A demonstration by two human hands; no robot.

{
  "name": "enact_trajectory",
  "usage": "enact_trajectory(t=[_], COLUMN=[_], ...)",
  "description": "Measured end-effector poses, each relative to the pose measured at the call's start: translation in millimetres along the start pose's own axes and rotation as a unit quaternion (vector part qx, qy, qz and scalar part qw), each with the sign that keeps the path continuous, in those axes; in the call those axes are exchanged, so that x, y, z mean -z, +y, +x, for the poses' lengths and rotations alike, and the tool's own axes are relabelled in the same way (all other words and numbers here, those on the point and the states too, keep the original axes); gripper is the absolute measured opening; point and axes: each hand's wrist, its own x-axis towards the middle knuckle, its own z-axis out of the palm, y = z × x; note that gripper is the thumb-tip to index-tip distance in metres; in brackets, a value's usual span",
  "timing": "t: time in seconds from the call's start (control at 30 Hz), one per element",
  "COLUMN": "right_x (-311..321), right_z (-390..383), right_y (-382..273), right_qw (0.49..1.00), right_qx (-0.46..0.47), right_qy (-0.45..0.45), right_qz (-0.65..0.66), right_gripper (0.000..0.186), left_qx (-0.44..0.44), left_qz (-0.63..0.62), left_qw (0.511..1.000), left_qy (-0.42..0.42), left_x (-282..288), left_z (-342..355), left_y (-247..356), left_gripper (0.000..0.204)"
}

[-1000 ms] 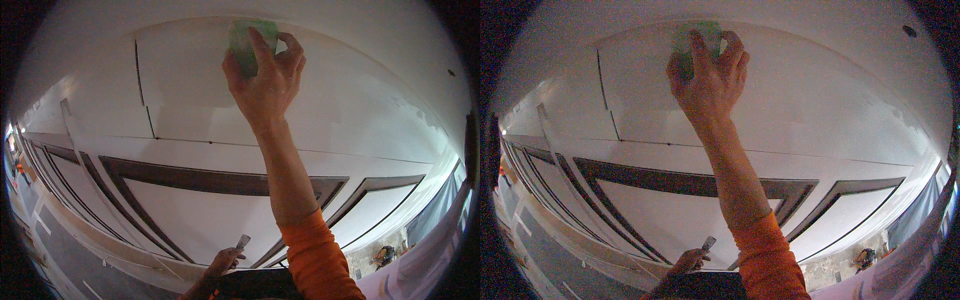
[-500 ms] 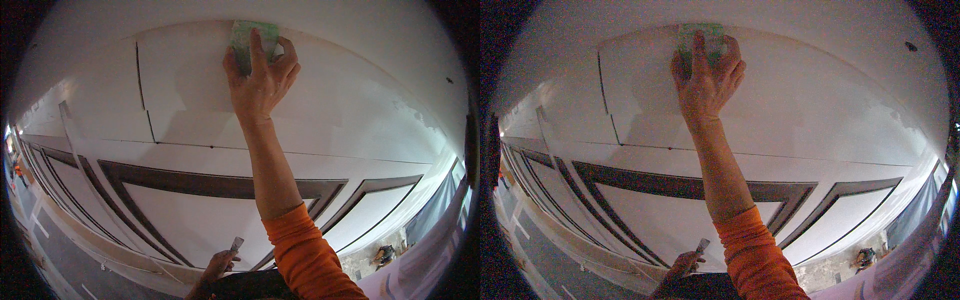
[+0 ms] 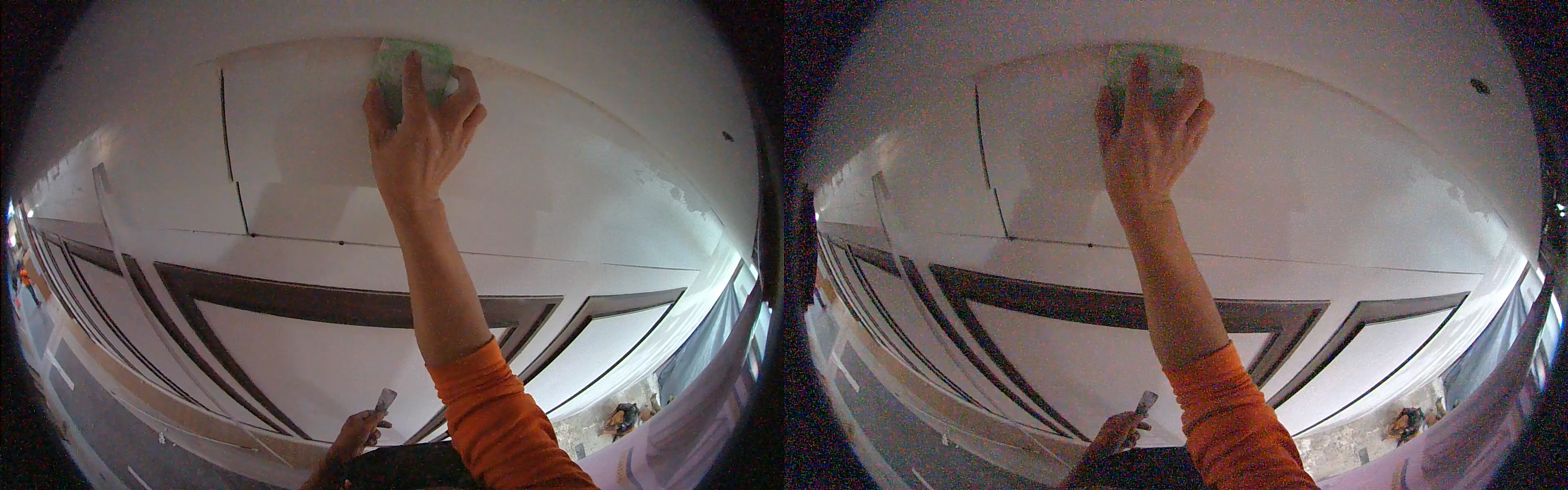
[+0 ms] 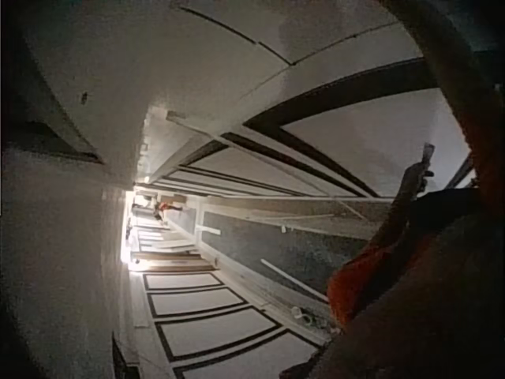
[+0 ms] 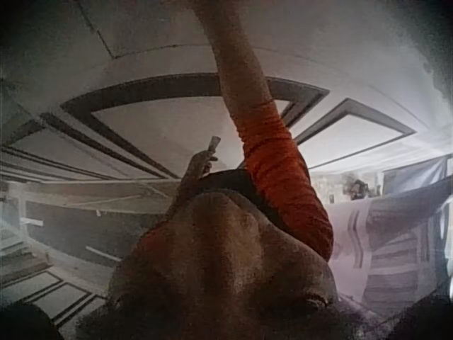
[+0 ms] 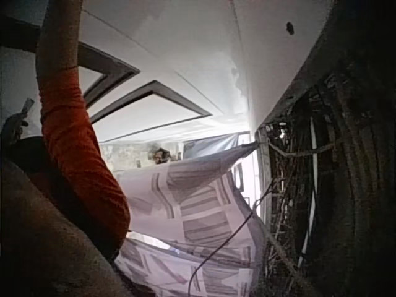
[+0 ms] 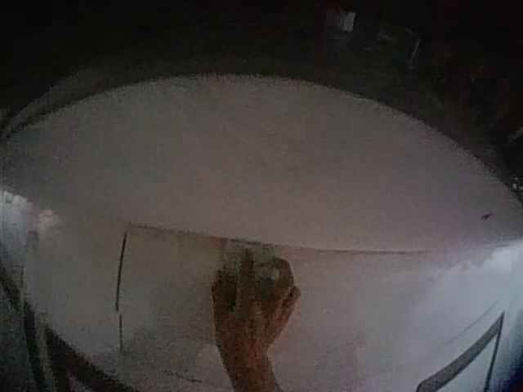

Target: The person applies putty to a gap in a ceiling panel using a scraper and a sanding block.

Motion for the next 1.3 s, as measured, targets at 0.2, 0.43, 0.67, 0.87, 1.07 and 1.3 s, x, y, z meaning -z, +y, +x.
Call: enact_trajectory(t=[0.2, 0.43, 0.67, 0.87, 1.07, 1.3], right_x=[5.6, 34.3, 112.6, 125.4, 81.8, 50.0], right_z=[4.2, 31.4, 36.0, -1.1, 17.2, 24.7], right_y=[-1.9, -13.5, -10.4, 36.4, 36.6, 27.8], right_qw=[1.0, 0.983, 0.933, 0.896, 0.988, 0.991], right_qx=[0.003, -0.026, -0.055, -0.228, -0.052, -0.031], right_qy=[-0.023, -0.172, -0.337, -0.266, -0.144, -0.13], right_qz=[-0.015, -0.061, 0.113, 0.271, 0.034, -0.019], right_gripper=[0.049, 0.044, 0.041, 0.045, 0.048, 0.05], left_qx=[0.009, 0.032, 0.029, -0.06, -0.042, -0.053], left_qz=[-0.003, 0.015, -0.02, -0.047, -0.042, -0.024], left_qw=[1.0, 0.999, 0.999, 0.997, 0.998, 0.998], left_qy=[0.003, -0.008, -0.011, 0.019, 0.018, 0.016], left_x=[2.2, -0.6, 2.5, 8.1, 10.5, 0.5], left_z=[3.5, 1.9, 9.5, -4.8, -4.0, -12.6], left_y=[-5.1, 0.2, -8.4, 5.4, 14.9, 10.2], left_gripper=[0.043, 0.04, 0.035, 0.036, 0.04, 0.04])
